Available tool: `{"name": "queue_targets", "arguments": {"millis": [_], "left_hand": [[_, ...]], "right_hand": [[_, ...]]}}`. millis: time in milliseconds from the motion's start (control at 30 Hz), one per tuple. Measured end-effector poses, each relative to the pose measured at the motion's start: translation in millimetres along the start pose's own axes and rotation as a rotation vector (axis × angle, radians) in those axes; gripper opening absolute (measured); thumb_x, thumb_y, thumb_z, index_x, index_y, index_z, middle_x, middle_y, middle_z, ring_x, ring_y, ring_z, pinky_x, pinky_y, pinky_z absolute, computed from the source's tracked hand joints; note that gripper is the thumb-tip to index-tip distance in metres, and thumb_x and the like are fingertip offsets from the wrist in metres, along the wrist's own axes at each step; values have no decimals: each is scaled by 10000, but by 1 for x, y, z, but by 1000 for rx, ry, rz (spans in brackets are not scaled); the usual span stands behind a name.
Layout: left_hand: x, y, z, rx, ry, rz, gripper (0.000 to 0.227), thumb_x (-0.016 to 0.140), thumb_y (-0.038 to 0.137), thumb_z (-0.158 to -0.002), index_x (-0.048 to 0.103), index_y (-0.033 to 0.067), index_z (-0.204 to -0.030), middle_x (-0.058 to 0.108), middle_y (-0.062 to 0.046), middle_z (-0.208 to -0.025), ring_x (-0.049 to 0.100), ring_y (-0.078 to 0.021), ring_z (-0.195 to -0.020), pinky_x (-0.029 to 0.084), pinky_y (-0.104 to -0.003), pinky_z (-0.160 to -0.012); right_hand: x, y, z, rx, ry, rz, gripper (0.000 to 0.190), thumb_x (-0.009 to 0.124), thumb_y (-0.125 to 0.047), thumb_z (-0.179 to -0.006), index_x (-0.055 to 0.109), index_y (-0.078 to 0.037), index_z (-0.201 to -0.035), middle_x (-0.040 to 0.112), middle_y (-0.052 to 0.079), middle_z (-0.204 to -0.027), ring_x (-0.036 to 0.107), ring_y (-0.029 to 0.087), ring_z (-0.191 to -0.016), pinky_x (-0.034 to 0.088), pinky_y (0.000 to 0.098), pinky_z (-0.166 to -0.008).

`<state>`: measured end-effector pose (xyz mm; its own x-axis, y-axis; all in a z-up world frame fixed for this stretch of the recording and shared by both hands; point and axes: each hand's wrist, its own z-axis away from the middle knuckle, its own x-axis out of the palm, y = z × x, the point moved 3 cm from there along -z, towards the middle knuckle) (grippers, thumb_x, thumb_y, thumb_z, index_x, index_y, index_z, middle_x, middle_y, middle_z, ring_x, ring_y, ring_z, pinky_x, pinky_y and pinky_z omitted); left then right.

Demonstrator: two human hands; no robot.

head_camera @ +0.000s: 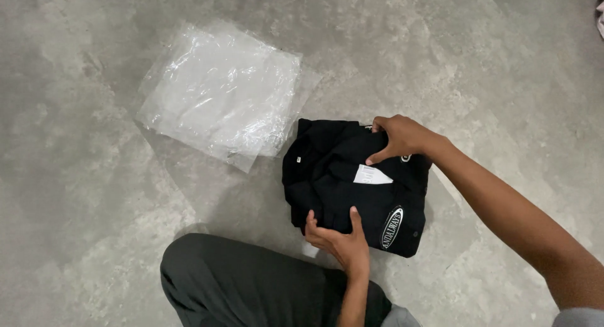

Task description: The person folds black polo shirts and places each one into a clear plastic bag. They smooth the shirts, fold them neatly, insert them into bags, and press out air before stacking the packaged shirts.

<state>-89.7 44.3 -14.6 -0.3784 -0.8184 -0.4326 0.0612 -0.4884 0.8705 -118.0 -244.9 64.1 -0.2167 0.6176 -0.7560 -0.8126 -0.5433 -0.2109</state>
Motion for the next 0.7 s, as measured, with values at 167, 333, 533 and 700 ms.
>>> {"name": "queue_targets", "arguments": {"millis": [167,333,533,700], "left_hand": [[7,-12,12,-474,-102,219,826,864,449,-779,414,195,-1423,459,-131,-1398,514,-310,-1311,485,-484,-1093],[17,-33,40,-604,-12,245,683,909,329,-788,491,155,-1299,413,-89,-1242,510,-239,-1131,493,-424,-1070],[12,-7,59,-826,-58,583,618,822,209,-851,441,134,-1331,611,-143,-1347,695,-272,-1085,611,-376,-969],[16,3,86,-1119,-201,684,472,803,170,-908,558,124,-1308,661,-91,-1353,684,-263,-1187,607,-440,-880]], "right_hand": [[5,6,2,5,25,-31,910,864,-670,-627,609,-143,-1324,691,66,-1252,663,268,-1098,539,398,-859],[-3,9,13,27,-9,-55,769,908,-569,-657,615,-166,-1242,694,48,-1175,658,251,-1038,531,386,-842],[-6,10,18,148,-106,59,771,824,-673,-708,654,-105,-1200,735,75,-1071,680,253,-956,538,373,-774],[-6,10,19,190,-117,108,749,766,-740,-698,754,-132,-1136,801,58,-954,737,244,-916,559,342,-774]]}}
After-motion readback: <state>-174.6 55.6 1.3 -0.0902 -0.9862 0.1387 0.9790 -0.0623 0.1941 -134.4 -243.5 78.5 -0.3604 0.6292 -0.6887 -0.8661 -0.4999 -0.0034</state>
